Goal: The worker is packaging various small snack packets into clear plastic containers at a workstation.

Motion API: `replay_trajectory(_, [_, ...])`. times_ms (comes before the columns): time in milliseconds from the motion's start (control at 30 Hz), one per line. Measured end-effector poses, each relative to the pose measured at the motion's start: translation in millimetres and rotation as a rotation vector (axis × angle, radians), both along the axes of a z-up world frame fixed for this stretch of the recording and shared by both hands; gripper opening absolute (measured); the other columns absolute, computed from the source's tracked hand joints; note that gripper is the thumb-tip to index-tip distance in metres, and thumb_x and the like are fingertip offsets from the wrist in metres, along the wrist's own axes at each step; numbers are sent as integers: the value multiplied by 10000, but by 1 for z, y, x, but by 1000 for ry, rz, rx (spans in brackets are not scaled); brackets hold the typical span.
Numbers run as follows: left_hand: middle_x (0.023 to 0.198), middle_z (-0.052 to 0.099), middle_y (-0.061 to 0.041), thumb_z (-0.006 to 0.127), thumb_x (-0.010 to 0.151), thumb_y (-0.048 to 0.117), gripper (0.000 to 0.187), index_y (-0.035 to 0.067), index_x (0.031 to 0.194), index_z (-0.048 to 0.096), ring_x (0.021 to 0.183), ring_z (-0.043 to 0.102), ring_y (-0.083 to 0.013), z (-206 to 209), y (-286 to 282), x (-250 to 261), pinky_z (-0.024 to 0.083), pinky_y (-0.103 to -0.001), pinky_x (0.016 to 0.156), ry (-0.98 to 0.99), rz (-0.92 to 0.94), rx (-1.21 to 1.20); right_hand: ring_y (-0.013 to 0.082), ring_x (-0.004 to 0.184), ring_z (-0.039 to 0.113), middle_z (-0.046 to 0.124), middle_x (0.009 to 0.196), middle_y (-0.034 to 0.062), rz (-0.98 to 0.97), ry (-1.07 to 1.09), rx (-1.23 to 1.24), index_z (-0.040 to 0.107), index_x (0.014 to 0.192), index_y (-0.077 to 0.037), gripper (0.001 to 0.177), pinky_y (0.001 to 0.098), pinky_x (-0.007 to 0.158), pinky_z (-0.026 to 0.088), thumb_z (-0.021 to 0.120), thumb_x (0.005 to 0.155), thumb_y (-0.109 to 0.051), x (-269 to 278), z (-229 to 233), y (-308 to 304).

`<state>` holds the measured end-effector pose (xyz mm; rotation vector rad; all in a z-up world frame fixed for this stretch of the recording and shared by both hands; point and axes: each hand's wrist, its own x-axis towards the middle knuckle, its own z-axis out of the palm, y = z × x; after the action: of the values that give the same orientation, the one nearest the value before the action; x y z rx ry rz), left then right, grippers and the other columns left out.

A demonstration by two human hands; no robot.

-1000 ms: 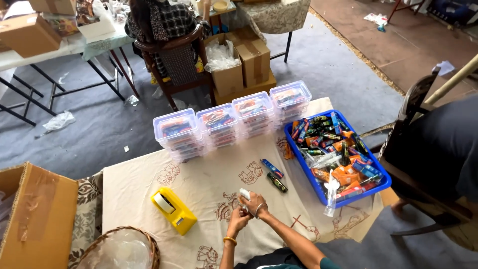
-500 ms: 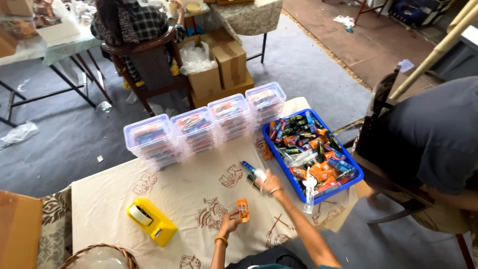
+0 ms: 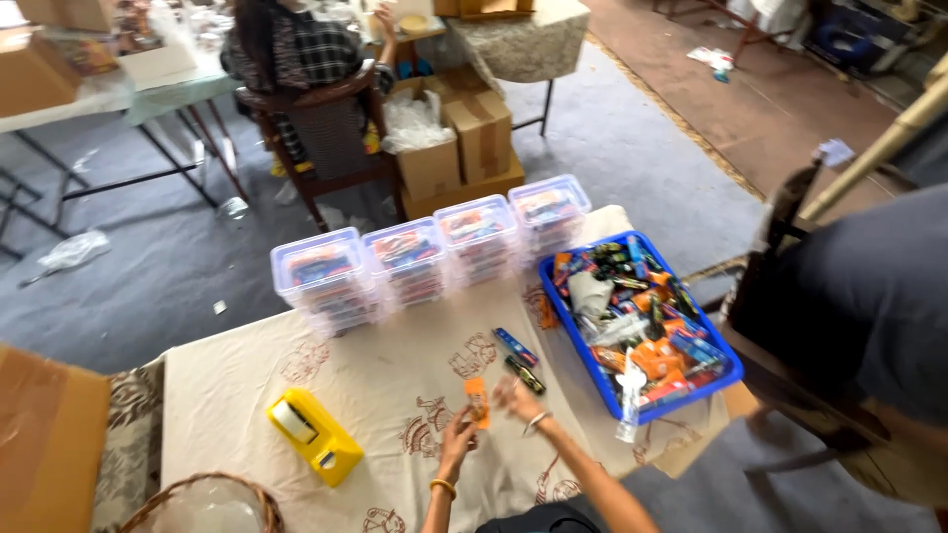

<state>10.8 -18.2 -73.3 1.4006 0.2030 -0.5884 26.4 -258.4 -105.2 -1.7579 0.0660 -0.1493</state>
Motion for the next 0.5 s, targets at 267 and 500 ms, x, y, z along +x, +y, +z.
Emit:
replay_trajectory(267, [1187,756,-75,722,905,140,607,180,1455,468,914,775,-194,6,73,-8,612,-301,806,-325,-33,367,345,1038,717,733,1108,168,-299,214,-898,604,1490,-143,429,422,878,578,484,1103,-283,11,-13,31])
replay_trajectory(500, [1196,778,-51,705,913,105,367,137,1279,690,954,769,-198,70,177,-37,643,-332,785,-447,414,517,485,1440,220,171,1637,268,30,34,-1172,334,1541,-67,984,690,1072,271,765,758,-479,-20,-4,147])
